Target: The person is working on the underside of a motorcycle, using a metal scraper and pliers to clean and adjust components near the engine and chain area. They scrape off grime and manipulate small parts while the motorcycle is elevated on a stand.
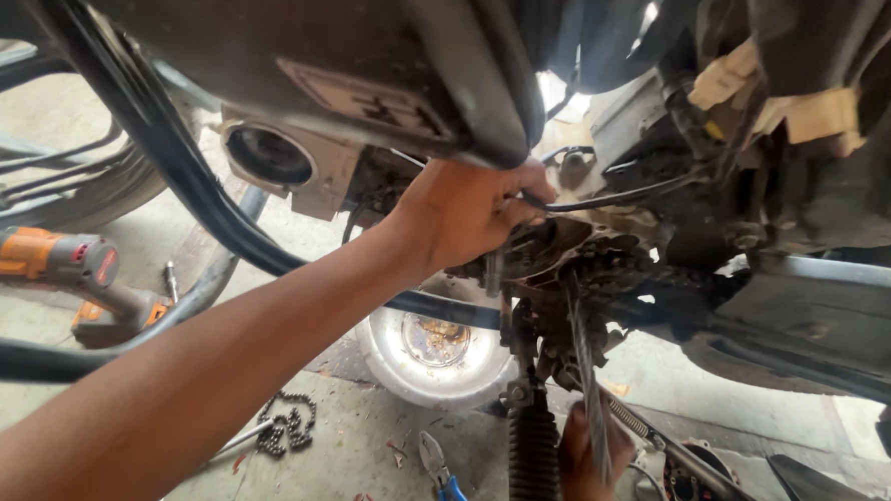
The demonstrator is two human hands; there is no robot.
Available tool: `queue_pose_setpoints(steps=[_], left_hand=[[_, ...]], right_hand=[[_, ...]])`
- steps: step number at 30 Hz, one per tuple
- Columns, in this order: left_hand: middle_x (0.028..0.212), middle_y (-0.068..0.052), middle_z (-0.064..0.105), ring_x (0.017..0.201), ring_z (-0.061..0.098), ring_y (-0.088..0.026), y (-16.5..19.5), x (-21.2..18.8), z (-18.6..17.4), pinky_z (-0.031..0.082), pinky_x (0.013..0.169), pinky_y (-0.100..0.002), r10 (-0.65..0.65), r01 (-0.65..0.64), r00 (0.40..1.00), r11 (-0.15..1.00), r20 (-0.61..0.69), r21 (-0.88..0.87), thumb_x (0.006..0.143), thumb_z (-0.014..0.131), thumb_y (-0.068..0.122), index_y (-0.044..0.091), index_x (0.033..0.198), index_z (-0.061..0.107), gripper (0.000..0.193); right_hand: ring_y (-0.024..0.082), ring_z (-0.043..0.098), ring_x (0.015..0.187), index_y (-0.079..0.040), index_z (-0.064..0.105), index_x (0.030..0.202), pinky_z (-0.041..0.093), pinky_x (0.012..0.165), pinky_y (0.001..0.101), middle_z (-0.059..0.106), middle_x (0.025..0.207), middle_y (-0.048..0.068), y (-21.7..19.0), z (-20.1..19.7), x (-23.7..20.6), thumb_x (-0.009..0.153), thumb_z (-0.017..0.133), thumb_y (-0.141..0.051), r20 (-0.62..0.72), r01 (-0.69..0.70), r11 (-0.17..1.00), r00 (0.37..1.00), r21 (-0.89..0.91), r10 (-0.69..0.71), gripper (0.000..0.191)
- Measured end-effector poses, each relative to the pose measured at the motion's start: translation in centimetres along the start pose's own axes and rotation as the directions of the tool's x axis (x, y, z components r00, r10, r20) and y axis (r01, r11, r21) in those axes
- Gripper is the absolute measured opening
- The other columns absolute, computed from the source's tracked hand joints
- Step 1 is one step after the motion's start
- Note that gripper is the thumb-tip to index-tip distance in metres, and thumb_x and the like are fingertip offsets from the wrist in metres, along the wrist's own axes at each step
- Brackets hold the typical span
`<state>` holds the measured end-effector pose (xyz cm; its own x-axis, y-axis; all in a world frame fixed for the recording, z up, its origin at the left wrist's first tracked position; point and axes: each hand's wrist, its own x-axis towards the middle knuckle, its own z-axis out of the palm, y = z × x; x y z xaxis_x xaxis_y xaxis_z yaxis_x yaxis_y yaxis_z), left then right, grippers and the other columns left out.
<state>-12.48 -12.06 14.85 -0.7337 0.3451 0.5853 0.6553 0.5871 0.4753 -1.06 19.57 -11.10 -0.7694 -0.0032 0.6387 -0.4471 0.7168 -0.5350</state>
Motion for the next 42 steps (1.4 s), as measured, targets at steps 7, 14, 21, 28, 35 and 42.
queue_pose_setpoints(steps=[7, 14, 21, 28, 35, 42], left_hand=[[0.084, -0.004, 0.074, 0.077, 0.071, -0.017, 0.3, 0.3, -0.2, 0.055, 0.073, -0.037, -0.055, 0.055, 0.994, 0.998, 0.094, 0.004, 0.093, 0.071, 0.028, 0.016, 0.107, 0.074, 0.018], [0.084, -0.005, 0.073, 0.079, 0.072, -0.019, -0.3, 0.2, 0.1, 0.056, 0.075, -0.037, -0.029, 0.029, 0.997, 1.000, 0.074, 0.012, 0.095, 0.071, 0.026, 0.015, 0.109, 0.073, 0.018], [0.086, -0.005, 0.075, 0.079, 0.074, -0.019, -0.6, 0.0, 0.4, 0.057, 0.073, -0.036, 0.045, -0.046, 0.999, 0.998, -0.004, -0.041, 0.093, 0.070, 0.019, 0.014, 0.111, 0.073, 0.019], [0.085, -0.004, 0.075, 0.076, 0.074, -0.017, -0.4, 0.1, 0.3, 0.057, 0.069, -0.035, 0.024, -0.024, 1.000, 0.999, -0.009, -0.043, 0.091, 0.074, 0.024, 0.015, 0.106, 0.074, 0.017], [0.088, -0.005, 0.074, 0.077, 0.073, -0.019, -0.3, 0.1, 0.5, 0.057, 0.072, -0.036, -0.064, 0.065, 0.998, 0.998, 0.028, -0.020, 0.098, 0.067, 0.020, 0.018, 0.109, 0.075, 0.014], [0.090, -0.006, 0.075, 0.081, 0.073, -0.021, -0.5, 0.0, 0.6, 0.056, 0.076, -0.039, -0.028, 0.028, 0.999, 1.000, 0.042, 0.015, 0.093, 0.072, 0.022, 0.017, 0.108, 0.074, 0.016]], right_hand=[[0.011, 0.053, 0.030, -0.001, 0.066, 0.088, 0.034, 0.029, 0.0292, 0.058, 0.049, 0.003, -0.9, -0.4, 0.2, 0.101, 0.052, -0.014, -0.003, -0.202, 0.979, 0.979, 0.035, 0.202, 0.023], [0.014, 0.058, 0.046, -0.006, 0.062, 0.091, 0.042, 0.039, 0.0295, 0.062, 0.064, 0.005, -0.9, -0.6, -0.1, 0.097, 0.058, -0.010, 0.039, 0.066, 0.994, 0.997, -0.089, -0.062, 0.008], [0.011, 0.059, 0.043, -0.005, 0.065, 0.088, 0.041, 0.034, 0.0289, 0.066, 0.062, 0.005, -0.1, -0.3, -0.1, 0.095, 0.061, -0.006, 0.068, -0.017, 0.999, 0.997, -0.050, 0.021, 0.008], [0.011, 0.057, 0.040, -0.002, 0.065, 0.089, 0.041, 0.028, 0.0279, 0.067, 0.066, 0.007, -1.9, -1.0, 0.2, 0.093, 0.055, -0.004, 0.116, -0.128, 0.992, 0.985, 0.000, 0.127, 0.011], [0.019, 0.051, 0.044, -0.007, 0.060, 0.080, 0.038, 0.040, 0.0355, 0.057, 0.057, 0.010, -0.5, -0.9, -0.9, 0.097, 0.057, -0.016, 0.089, -0.116, 0.993, 0.989, 0.016, 0.114, 0.020], [0.028, 0.057, 0.054, -0.003, 0.059, 0.089, 0.044, 0.048, 0.0382, 0.061, 0.068, 0.015, -1.8, -1.3, 0.2, 0.082, 0.066, -0.002, 0.087, 0.037, 0.999, 0.995, 0.022, -0.039, 0.010]])
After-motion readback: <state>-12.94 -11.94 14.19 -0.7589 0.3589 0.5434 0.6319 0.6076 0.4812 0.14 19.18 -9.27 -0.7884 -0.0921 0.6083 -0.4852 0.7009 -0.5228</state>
